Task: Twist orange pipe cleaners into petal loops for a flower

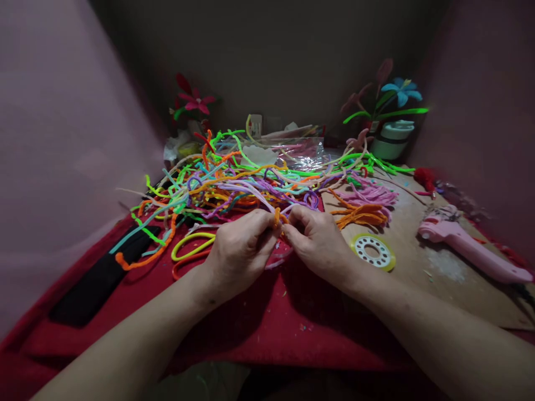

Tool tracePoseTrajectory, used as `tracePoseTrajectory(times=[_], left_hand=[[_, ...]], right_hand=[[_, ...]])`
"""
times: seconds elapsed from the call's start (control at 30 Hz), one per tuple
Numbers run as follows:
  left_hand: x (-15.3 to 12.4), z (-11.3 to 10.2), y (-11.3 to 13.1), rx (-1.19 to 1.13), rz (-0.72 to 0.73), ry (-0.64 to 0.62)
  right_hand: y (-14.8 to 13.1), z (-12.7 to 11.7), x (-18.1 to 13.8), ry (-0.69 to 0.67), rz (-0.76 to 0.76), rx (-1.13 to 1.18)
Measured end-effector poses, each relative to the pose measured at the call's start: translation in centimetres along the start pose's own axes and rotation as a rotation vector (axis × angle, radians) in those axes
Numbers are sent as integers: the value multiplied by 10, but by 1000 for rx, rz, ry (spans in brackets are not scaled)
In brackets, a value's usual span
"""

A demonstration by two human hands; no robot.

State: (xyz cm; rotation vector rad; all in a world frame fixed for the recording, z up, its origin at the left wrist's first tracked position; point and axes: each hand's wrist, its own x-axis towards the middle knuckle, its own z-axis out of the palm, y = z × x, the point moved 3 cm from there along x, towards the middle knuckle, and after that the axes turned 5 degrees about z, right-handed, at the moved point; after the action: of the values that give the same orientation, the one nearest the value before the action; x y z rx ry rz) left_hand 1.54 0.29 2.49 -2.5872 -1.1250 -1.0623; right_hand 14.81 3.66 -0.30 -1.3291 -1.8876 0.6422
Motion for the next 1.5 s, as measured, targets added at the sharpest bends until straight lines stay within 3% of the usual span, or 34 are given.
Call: tracePoseTrajectory(times=[0.13, 0.37, 0.5, 0.67, 0.8, 1.0, 1.27, 1.5], left_hand=[[0, 4, -2, -81, -2, -49], [0, 8, -16, -461, -436, -137], [1, 11, -18, -663, -587, -112], [4, 18, -19, -1087, -759, -172], [4, 22, -17, -1202, -768, -221], [2, 20, -16, -1017, -770, -205], [0, 26, -13, -1043, -792, -536], [-4, 28, -14, -1030, -741, -682]], right_hand=[[2, 3, 2, -38, 34, 69], [3, 5, 5, -241, 248, 679], [4, 7, 4, -369, 328, 875], [7, 8, 4, -405, 399, 1054], [9, 7, 6, -366, 431, 1048], [12, 9, 7, -291, 423, 1076], [16, 5, 11, -215, 458, 1170], [16, 4, 12, -214, 462, 1142]])
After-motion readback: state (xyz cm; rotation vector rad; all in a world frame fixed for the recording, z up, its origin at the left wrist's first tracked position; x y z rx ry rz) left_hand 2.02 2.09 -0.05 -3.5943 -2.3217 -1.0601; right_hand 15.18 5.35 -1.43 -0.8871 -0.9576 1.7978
